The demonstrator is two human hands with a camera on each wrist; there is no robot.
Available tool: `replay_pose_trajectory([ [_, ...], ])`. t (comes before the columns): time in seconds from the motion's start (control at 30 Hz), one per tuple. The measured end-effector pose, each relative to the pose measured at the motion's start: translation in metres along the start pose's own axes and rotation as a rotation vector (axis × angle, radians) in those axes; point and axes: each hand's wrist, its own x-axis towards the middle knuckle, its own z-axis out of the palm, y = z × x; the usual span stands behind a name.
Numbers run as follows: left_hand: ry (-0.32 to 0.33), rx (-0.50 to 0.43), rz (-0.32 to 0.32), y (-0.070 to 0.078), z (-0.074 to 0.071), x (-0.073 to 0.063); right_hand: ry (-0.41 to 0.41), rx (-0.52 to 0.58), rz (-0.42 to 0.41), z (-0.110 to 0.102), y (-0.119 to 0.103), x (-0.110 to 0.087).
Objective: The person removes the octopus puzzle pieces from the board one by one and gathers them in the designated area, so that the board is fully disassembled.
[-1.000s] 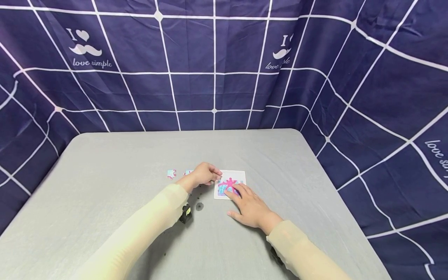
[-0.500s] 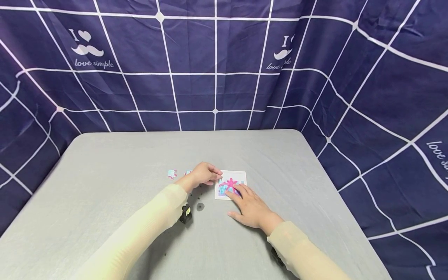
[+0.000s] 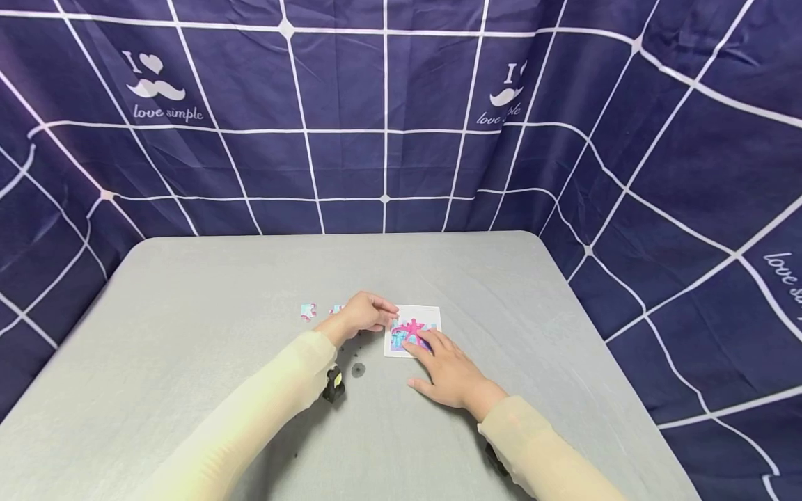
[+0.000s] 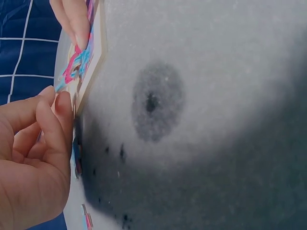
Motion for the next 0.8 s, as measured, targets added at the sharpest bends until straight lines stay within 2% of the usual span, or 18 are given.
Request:
replay_pose_trajectory([
  [0.07, 0.003, 0.016, -0.018, 0.0017, 0.0013, -0.0034, -0.002, 0.001, 0.001, -0.0002, -0.0001, -0.0003],
  [0.33, 0.006, 0.061, -0.011, 0.0034, 0.0054, -0.0109, -0.004, -0.001, -0.001, 0.0011, 0.0011, -0.0014],
  [0.57, 0.011, 0.061, -0.009, 0.0005, 0.0058, -0.0094, 0.001, 0.006, -0.006, 0.0019, 0.0025, -0.0016],
  [0.8, 0.004, 0.033, -0.019, -0.0030, 0.0002, -0.0070, 0.012, -0.001, -0.014, 0.0024, 0.0033, -0.0020],
])
